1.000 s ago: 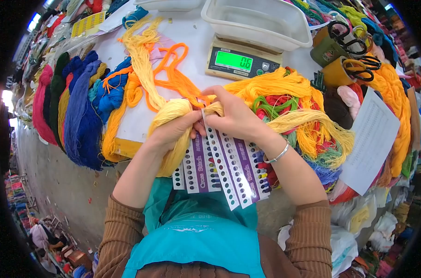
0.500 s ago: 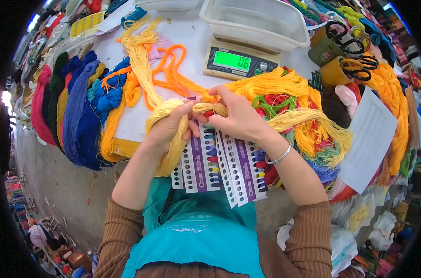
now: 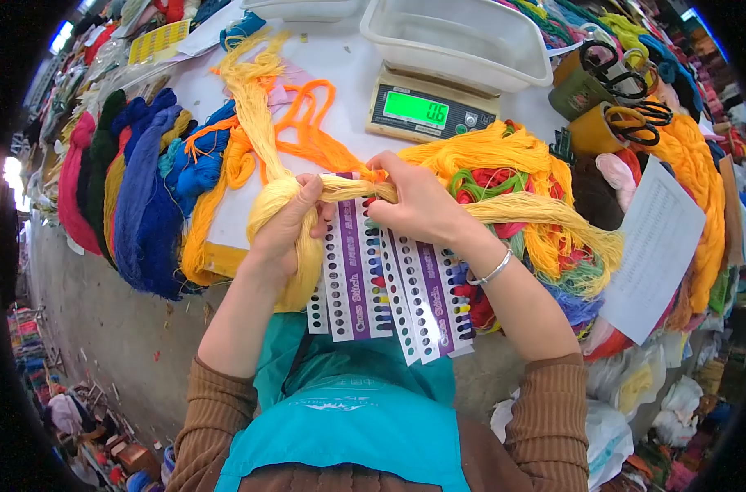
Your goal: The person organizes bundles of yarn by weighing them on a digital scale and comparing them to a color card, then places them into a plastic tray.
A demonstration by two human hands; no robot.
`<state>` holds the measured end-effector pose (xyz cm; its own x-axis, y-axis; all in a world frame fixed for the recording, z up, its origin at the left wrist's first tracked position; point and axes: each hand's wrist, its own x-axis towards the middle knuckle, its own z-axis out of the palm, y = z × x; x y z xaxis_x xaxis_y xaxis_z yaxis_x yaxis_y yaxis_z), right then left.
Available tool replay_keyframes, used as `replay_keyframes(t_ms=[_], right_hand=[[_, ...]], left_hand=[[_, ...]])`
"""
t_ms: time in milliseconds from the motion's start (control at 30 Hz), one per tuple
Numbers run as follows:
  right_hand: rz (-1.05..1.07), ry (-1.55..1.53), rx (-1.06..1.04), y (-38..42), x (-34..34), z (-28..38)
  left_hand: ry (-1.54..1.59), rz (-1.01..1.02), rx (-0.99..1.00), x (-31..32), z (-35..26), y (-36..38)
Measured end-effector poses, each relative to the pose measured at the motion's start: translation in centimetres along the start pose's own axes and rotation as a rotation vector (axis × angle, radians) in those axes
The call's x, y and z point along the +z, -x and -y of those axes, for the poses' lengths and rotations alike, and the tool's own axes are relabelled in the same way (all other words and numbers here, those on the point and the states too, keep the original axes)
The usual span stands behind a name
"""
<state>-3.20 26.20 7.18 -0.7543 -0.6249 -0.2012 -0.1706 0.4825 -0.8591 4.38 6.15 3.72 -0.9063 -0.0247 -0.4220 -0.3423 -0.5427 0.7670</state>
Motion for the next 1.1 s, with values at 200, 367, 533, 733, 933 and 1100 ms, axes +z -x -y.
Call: replay_keyframes(t_ms=[200, 367, 533, 733, 933, 1100], right_hand=[[0.008, 0.142, -0.048, -1.4, 1.4, -0.7], [0.014, 0.221, -0.042, -1.7, 1.8, -0.4], [0.013, 0.210, -0.032, -1.6, 1.8, -0.4], [0.034, 0.216, -0.020, -1.8, 1.8, -0.6], [0.038, 0.226, 0.003, -1.7, 1.9, -0.4], [0.039, 0.236, -0.008, -1.8, 1.9, -0.6]], left_hand=[[0.307, 0.113, -0.111, -0.1, 0.4, 0.5], [0.250, 0.209, -0.096, -0.8, 0.2, 0.6], [0.218, 0.259, -0.101, -0.8, 0.0, 0.9], [0.186, 0.250, -0.078, -0.2, 0.0, 1.3], [0.030, 0.049, -0.098, 0.1, 0.2, 1.3], [0.159, 0.127, -0.053, -0.5, 0.0, 1.5]])
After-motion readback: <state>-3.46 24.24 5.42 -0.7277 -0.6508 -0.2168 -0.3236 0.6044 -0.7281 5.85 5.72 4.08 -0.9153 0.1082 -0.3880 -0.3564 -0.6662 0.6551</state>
